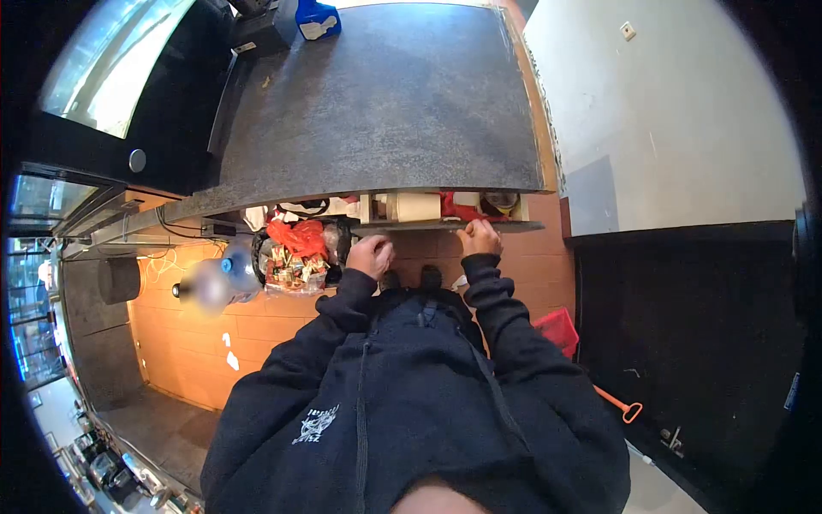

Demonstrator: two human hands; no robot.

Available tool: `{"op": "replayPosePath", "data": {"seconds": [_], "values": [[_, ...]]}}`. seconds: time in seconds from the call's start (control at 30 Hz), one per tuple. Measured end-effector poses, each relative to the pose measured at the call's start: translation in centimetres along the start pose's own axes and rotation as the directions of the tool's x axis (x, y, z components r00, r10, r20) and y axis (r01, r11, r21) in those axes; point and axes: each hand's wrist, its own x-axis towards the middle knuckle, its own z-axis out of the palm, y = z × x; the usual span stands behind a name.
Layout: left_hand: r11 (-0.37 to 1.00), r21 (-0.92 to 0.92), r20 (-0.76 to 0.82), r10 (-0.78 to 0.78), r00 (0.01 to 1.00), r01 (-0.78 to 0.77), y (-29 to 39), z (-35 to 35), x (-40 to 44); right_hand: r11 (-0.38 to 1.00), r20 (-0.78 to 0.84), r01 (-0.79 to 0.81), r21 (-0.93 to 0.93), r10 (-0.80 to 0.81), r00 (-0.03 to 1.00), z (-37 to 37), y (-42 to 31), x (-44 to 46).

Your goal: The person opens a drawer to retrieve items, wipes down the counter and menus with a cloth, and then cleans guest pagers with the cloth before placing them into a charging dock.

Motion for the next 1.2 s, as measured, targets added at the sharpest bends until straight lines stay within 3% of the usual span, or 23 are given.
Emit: {"op": "replayPosePath", "data": {"seconds": [0.07, 0.2, 0.27, 0.5, 0.6, 0.67, 0.7, 0.73, 0.8, 0.83, 0.97, 1.13, 1.2], "values": [[0.999, 0.05, -0.009, 0.005, 1.0, -0.004, -1.5, 0.6, 0.8, 0.997, 0.013, -0.042, 0.058, 0.041, 0.999, 0.7, -0.1, 0.9], [0.994, 0.09, -0.092, 0.072, 0.993, -0.064, -2.7, 1.4, 2.9, 0.989, -0.074, 0.041, 0.143, -0.031, 0.997, 1.4, -0.2, 1.9], [0.985, 0.128, 0.038, -0.121, 0.992, 0.115, -2.6, 1.4, 3.7, 0.983, -0.081, 0.031, 0.182, -0.017, 0.997, 1.9, -0.1, 2.1], [0.989, 0.079, 0.018, -0.13, 0.991, 0.128, -2.1, 1.5, 5.4, 0.978, -0.078, 0.056, 0.202, -0.041, 0.996, 2.7, 0.6, 3.1], [0.989, 0.134, 0.063, -0.073, 0.995, 0.064, -2.0, 1.6, 5.6, 0.989, 0.03, -0.004, 0.149, 0.0, 1.0, 1.8, -0.2, 2.9], [0.974, 0.224, 0.034, -0.03, 0.999, 0.022, -2.1, 2.4, 5.5, 0.921, -0.146, 0.382, -0.082, -0.39, 0.909, 1.1, -1.5, 2.6], [0.972, 0.235, 0.057, -0.008, 0.998, -0.006, -1.9, 2.5, 5.4, 0.891, -0.038, 0.45, -0.06, -0.452, 0.891, 1.8, -1.4, 2.4], [0.972, 0.237, 0.058, -0.007, 0.998, -0.007, -0.7, 2.3, 5.5, 0.892, -0.039, 0.448, -0.059, -0.451, 0.892, 2.0, -1.9, 2.3], [0.84, 0.539, 0.228, -0.214, 0.95, 0.06, 2.3, 1.6, 5.8, 0.85, 0.153, 0.502, -0.16, -0.481, 0.863, 2.6, -3.2, 2.2], [0.818, 0.573, 0.29, -0.264, 0.92, 0.055, 3.9, 1.1, 6.0, 0.822, 0.271, 0.51, -0.255, -0.445, 0.853, 3.3, -3.3, 2.1], [0.794, 0.6, 0.295, -0.332, 0.896, 0.097, 3.5, 1.7, 6.8, 0.828, 0.385, 0.436, -0.351, -0.297, 0.874, 3.8, -4.2, 1.6], [0.791, 0.609, 0.271, -0.287, 0.919, 0.067, 1.5, 4.3, 7.5, 0.836, 0.425, 0.387, -0.388, -0.21, 0.881, 5.2, -4.5, 2.4], [0.892, 0.44, 0.259, -0.232, 0.938, 0.1, 2.2, 4.2, 6.1, 0.879, 0.389, 0.401, -0.258, -0.285, 0.876, 5.1, -4.0, 2.2]]}}
